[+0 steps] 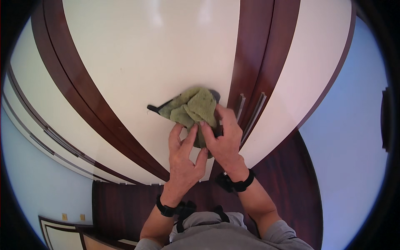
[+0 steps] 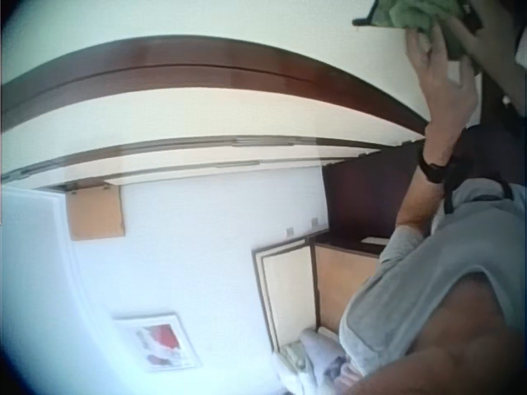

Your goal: Cleaning the handles and surface of a wooden closet with a green cloth.

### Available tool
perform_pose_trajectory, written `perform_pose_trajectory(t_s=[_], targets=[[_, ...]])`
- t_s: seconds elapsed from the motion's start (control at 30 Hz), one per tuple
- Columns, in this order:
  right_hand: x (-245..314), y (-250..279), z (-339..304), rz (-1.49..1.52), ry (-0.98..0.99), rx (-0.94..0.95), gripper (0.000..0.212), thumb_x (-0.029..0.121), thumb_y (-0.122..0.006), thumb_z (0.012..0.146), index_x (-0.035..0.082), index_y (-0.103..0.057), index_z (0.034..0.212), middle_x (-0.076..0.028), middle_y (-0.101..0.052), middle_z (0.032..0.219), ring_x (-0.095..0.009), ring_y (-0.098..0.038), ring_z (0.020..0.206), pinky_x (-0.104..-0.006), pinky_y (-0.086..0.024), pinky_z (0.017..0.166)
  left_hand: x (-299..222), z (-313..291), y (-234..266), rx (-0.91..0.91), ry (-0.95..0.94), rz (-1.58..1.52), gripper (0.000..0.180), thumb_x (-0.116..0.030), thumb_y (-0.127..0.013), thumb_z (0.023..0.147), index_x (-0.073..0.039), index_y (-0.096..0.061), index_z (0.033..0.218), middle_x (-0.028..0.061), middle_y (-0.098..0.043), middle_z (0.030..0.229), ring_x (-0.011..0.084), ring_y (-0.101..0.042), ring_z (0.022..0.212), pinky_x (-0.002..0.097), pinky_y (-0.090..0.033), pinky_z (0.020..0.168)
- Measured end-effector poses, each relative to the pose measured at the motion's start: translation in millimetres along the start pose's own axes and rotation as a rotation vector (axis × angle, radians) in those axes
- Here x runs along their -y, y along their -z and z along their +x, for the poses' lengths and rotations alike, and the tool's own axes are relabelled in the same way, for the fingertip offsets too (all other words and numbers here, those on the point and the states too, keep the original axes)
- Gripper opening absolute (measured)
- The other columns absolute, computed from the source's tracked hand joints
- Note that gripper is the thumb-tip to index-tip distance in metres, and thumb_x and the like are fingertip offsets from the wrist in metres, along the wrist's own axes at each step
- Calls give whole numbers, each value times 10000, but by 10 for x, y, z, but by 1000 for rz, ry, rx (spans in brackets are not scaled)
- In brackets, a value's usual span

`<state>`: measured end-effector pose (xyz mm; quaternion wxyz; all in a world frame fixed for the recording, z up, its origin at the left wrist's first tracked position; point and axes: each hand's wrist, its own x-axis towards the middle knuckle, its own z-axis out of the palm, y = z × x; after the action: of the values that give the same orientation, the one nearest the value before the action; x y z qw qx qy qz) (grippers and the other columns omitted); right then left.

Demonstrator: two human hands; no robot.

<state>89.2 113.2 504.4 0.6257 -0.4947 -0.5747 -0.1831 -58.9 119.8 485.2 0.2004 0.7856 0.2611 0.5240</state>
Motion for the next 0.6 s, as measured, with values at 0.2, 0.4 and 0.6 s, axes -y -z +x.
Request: perform_pose_trajectory(t_s=[0.2,0.4,0.6], targets=[[-240,-13,-653,11,-168,125,462,102,-815,861,-2,-611,1261,-203,-680,1094,-396,-714,933,-430,-589,761,378,-459,-201,51,147,34,535,-32,-783,861,40,-675,1380,275,-513,1482,415,-568,1347,447,-542,1040],[-545,-96,-1349,-31,-347,273,426,126,-820,858,-6,-587,1190,-229,-659,1070,-439,-706,934,-470,-590,734,662,-706,-399,85,494,-139,360,-67,-795,878,36,-740,1218,222,-588,1329,364,-668,1194,424,-608,941],[-859,-365,-1988,-112,-502,401,442,110,-813,842,-20,-547,1170,-254,-632,1081,-502,-682,983,-537,-574,768,1301,-1117,-679,139,570,0,309,-127,-803,833,32,-777,1097,239,-629,1193,412,-691,1030,454,-588,897]])
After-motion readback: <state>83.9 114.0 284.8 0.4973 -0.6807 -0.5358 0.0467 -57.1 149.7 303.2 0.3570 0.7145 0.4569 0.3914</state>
